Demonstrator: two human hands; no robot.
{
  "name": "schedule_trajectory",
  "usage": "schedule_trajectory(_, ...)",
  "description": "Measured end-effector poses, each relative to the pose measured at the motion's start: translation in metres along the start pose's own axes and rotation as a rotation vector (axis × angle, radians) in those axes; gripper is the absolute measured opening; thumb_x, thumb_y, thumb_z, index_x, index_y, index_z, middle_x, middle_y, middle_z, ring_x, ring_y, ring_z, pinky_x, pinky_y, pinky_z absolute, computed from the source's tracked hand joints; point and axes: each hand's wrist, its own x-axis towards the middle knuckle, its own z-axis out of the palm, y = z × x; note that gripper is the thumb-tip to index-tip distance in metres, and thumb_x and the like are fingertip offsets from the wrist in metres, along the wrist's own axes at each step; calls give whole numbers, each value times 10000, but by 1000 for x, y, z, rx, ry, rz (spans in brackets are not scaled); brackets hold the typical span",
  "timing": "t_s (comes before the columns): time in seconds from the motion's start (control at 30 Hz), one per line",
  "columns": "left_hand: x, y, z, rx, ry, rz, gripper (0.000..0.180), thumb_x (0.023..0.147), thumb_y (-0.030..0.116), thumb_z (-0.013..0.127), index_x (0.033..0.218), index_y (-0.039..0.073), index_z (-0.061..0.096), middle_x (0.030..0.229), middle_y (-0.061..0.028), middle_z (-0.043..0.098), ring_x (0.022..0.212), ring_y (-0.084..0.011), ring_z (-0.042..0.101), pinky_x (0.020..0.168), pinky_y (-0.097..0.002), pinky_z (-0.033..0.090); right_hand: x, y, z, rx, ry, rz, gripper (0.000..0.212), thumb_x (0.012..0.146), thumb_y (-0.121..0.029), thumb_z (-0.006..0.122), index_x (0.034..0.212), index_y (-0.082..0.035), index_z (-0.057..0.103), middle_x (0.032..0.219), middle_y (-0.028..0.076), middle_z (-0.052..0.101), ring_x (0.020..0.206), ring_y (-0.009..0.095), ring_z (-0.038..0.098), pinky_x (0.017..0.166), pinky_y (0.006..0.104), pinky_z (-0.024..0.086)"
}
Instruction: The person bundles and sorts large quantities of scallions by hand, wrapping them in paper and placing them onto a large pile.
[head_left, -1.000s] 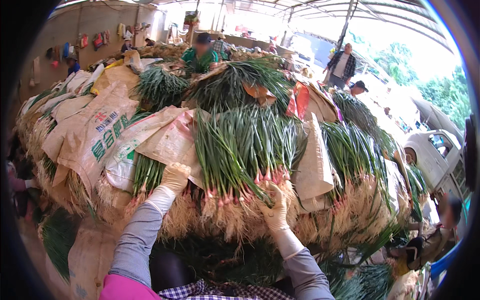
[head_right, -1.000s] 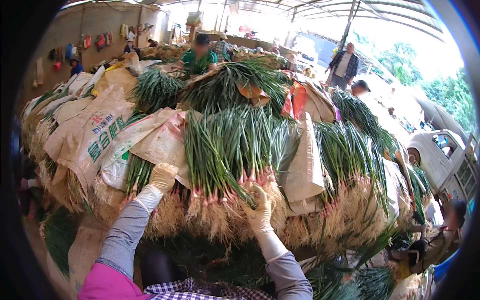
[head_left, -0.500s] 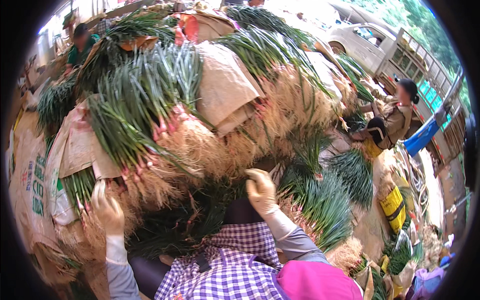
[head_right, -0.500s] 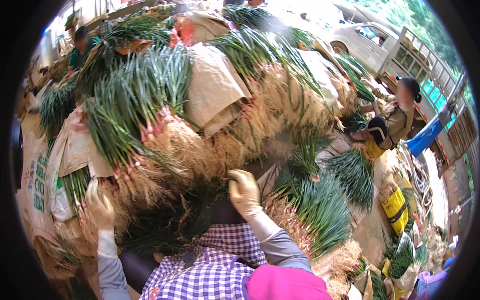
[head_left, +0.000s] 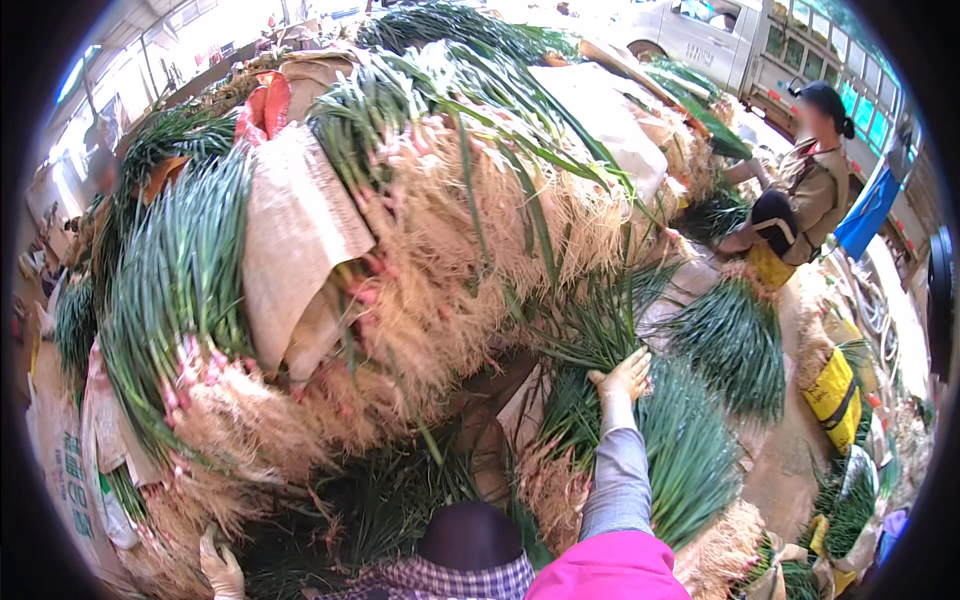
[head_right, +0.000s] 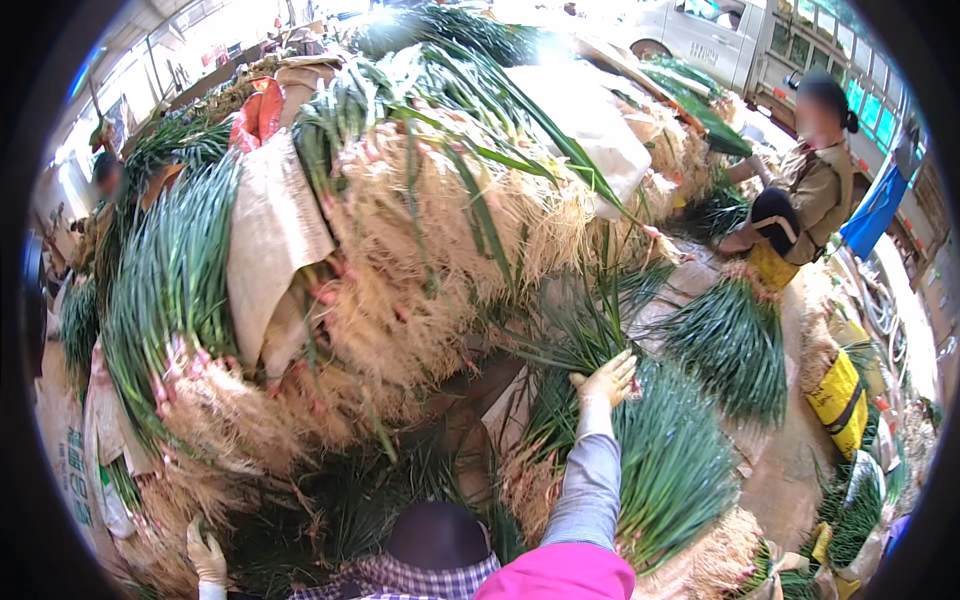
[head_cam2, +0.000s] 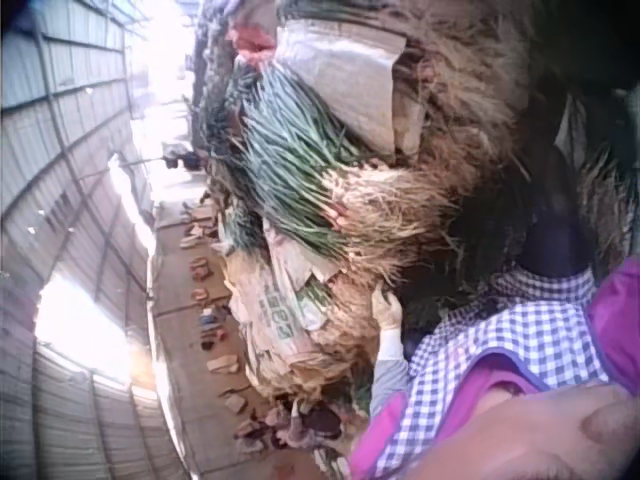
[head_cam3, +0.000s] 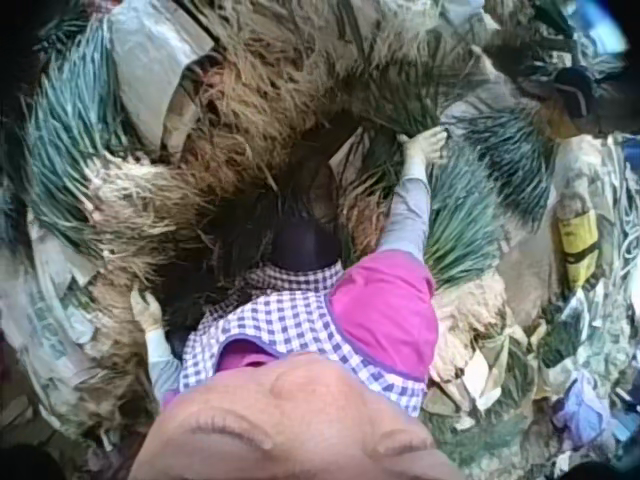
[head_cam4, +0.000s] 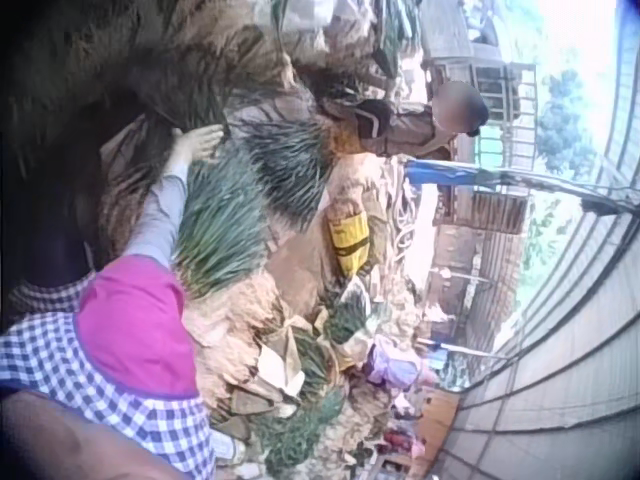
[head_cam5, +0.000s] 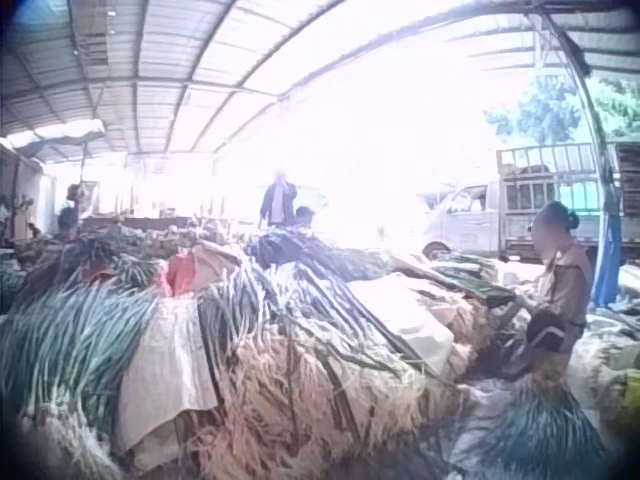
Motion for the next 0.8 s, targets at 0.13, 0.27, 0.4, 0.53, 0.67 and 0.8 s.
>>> schedule_trajectory(0.13, -10, -27, 20, 128, -98, -55, 467, 791, 39, 515, 1236, -82, 439, 1150, -274, 527, 1055, -423, 517, 927, -412, 417, 81, -14, 22, 81, -74, -189, 1404, 489, -404, 885, 1463, -82, -74, 1527, 205, -15, 1420, 325, 18, 1126, 496, 102)
schedule_trajectory(0.27, -1, -16, 21, 187, -232, -29, 529, 799, 83, 532, 1266, -125, 397, 1191, -315, 500, 1087, -444, 500, 934, -420, 415, 136, -11, 29, 170, -127, -364, 1455, 440, -390, 901, 1468, -146, -101, 1522, 217, 63, 1415, 346, 57, 1115, 507, 102)
schedule_trajectory(0.4, 5, -6, 17, 291, -313, -69, 486, 801, 84, 527, 1235, -116, 435, 1172, -301, 518, 1071, -439, 506, 927, -425, 417, 146, -8, 51, 393, -165, -414, 1105, 547, -231, 862, 1442, -120, 224, 1264, 159, 521, 1139, 274, 508, 960, 341, 376)
schedule_trajectory(0.53, 6, 1, 33, 47, -258, 26, 346, 797, 46, 500, 1133, -32, 525, 993, -223, 573, 895, -381, 570, 806, -414, 462, 134, 33, 51, 588, -17, -620, 423, 738, -46, 692, 1144, -27, 575, 950, 61, 668, 862, 145, 596, 796, 273, 459)
schedule_trajectory(0.67, 16, 58, 20, -191, -191, 11, 303, 805, 7, 471, 1097, -5, 554, 890, -164, 597, 745, -294, 599, 679, -349, 489, 83, 93, -5, 1202, -53, -512, 233, 805, -33, 646, 1035, -29, 610, 928, 29, 643, 856, 134, 592, 808, 274, 463)
schedule_trajectory(0.8, 5, 48, 14, -291, -199, 45, 312, 808, -23, 462, 1107, -11, 551, 888, -154, 600, 732, -265, 612, 666, -323, 509, -17, 92, -171, 889, 51, -533, 219, 840, -36, 640, 1050, -38, 578, 1072, 40, 593, 971, 123, 545, 889, 290, 434)
